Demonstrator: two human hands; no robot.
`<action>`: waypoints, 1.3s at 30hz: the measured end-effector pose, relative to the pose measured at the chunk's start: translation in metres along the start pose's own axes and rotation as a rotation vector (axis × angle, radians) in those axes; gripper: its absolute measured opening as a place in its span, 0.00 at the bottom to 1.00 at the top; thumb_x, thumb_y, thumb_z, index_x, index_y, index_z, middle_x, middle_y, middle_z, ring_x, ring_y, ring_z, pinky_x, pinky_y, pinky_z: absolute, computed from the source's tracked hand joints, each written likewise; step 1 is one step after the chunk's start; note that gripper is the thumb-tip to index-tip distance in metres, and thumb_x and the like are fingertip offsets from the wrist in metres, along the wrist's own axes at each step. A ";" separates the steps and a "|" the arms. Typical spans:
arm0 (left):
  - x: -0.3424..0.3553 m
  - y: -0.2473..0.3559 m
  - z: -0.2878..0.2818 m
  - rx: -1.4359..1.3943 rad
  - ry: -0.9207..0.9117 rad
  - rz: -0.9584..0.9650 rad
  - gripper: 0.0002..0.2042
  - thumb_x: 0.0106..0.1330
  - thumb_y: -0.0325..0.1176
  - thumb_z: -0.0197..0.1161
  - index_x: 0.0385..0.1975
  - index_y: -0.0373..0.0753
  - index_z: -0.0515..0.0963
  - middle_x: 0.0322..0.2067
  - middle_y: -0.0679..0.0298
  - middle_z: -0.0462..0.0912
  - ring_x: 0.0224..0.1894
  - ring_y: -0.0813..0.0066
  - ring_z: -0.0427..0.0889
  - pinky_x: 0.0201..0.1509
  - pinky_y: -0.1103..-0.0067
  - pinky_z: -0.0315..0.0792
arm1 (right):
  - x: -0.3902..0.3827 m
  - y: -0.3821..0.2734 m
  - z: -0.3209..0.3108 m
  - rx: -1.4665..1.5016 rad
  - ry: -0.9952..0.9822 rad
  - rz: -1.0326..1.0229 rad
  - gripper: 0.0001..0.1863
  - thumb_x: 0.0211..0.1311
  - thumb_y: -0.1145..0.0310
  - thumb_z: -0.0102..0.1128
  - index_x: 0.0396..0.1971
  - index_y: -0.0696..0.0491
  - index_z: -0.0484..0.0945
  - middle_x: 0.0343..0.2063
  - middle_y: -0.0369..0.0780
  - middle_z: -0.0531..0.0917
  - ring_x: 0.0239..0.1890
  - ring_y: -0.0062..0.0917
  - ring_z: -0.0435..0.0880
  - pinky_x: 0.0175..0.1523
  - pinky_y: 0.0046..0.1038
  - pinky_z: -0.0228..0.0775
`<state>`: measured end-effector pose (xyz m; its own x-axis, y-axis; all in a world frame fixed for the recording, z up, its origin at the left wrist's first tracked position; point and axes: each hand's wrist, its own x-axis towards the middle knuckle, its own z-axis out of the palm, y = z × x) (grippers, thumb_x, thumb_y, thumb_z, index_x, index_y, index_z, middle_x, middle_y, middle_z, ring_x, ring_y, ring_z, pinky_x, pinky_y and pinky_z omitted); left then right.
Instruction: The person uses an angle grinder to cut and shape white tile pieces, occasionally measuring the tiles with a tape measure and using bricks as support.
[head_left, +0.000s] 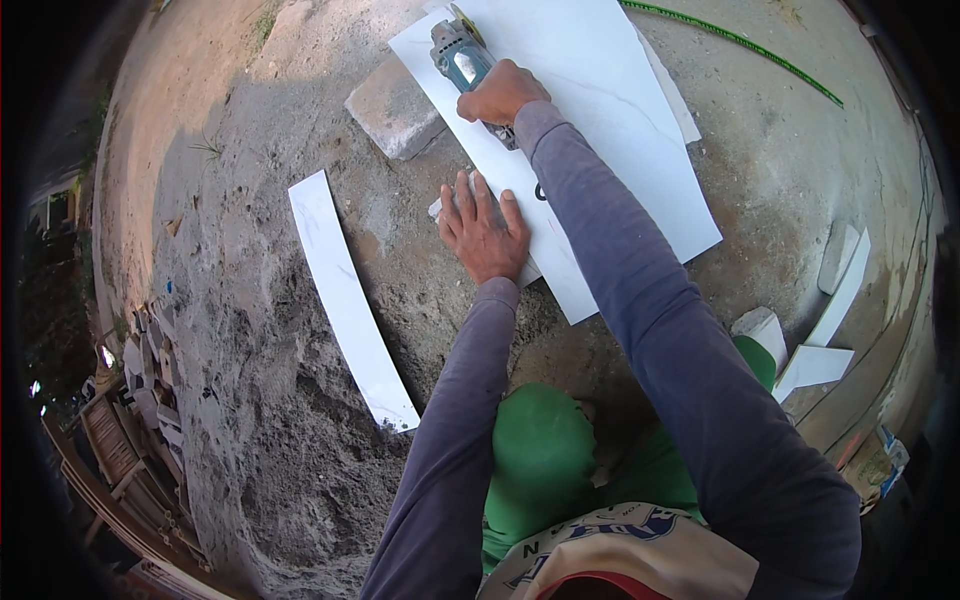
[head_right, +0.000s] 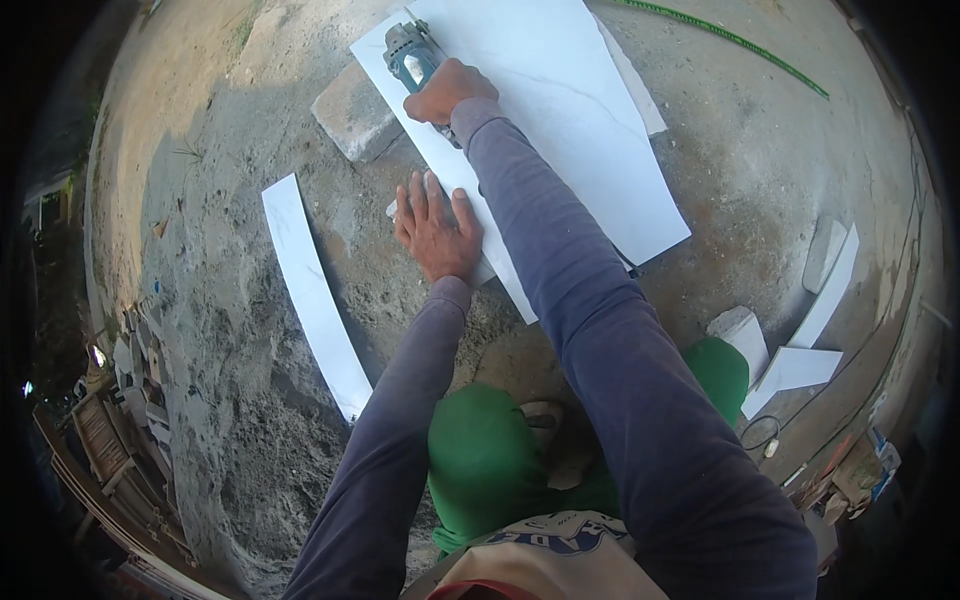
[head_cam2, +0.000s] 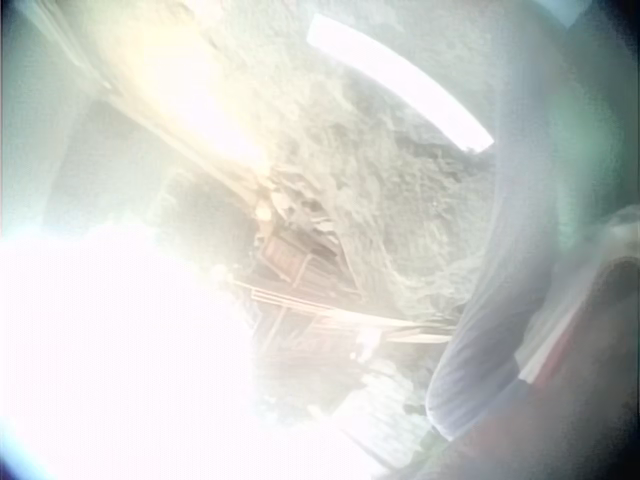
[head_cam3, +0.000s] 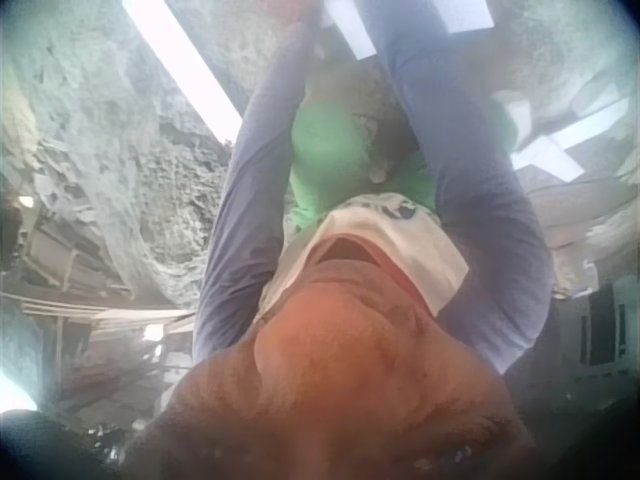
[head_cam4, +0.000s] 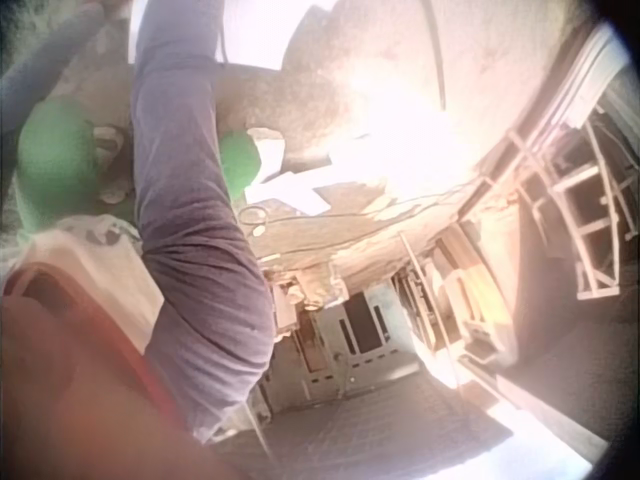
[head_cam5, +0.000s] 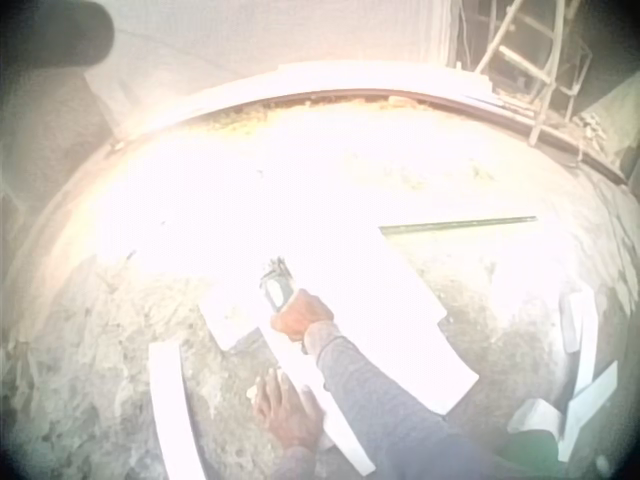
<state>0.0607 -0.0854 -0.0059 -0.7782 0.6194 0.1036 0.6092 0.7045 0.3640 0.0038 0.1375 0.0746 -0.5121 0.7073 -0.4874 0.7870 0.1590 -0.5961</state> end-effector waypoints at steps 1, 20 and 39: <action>0.000 0.000 0.000 -0.001 -0.002 -0.005 0.30 0.80 0.52 0.54 0.75 0.41 0.74 0.79 0.55 0.68 0.86 0.49 0.54 0.86 0.48 0.46 | 0.000 0.001 -0.001 0.000 0.000 0.002 0.35 0.46 0.54 0.75 0.55 0.58 0.88 0.53 0.50 0.92 0.57 0.42 0.92 0.65 0.35 0.83; -0.001 0.000 0.003 0.014 0.042 0.001 0.30 0.80 0.53 0.55 0.74 0.42 0.77 0.78 0.58 0.71 0.85 0.52 0.56 0.87 0.52 0.45 | -0.029 0.013 -0.008 0.031 -0.032 -0.004 0.35 0.45 0.54 0.75 0.53 0.63 0.88 0.51 0.54 0.92 0.55 0.44 0.93 0.62 0.36 0.84; -0.002 -0.001 0.002 -0.022 0.020 -0.001 0.30 0.80 0.53 0.55 0.75 0.41 0.76 0.79 0.56 0.69 0.86 0.50 0.54 0.87 0.50 0.44 | -0.044 0.030 -0.001 0.056 -0.016 -0.016 0.36 0.42 0.55 0.77 0.52 0.65 0.88 0.51 0.56 0.91 0.55 0.45 0.93 0.62 0.36 0.84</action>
<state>0.0622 -0.0866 -0.0078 -0.7818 0.6115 0.1218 0.6051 0.6971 0.3845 0.0506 0.1114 0.0789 -0.5299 0.6941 -0.4873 0.7587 0.1311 -0.6381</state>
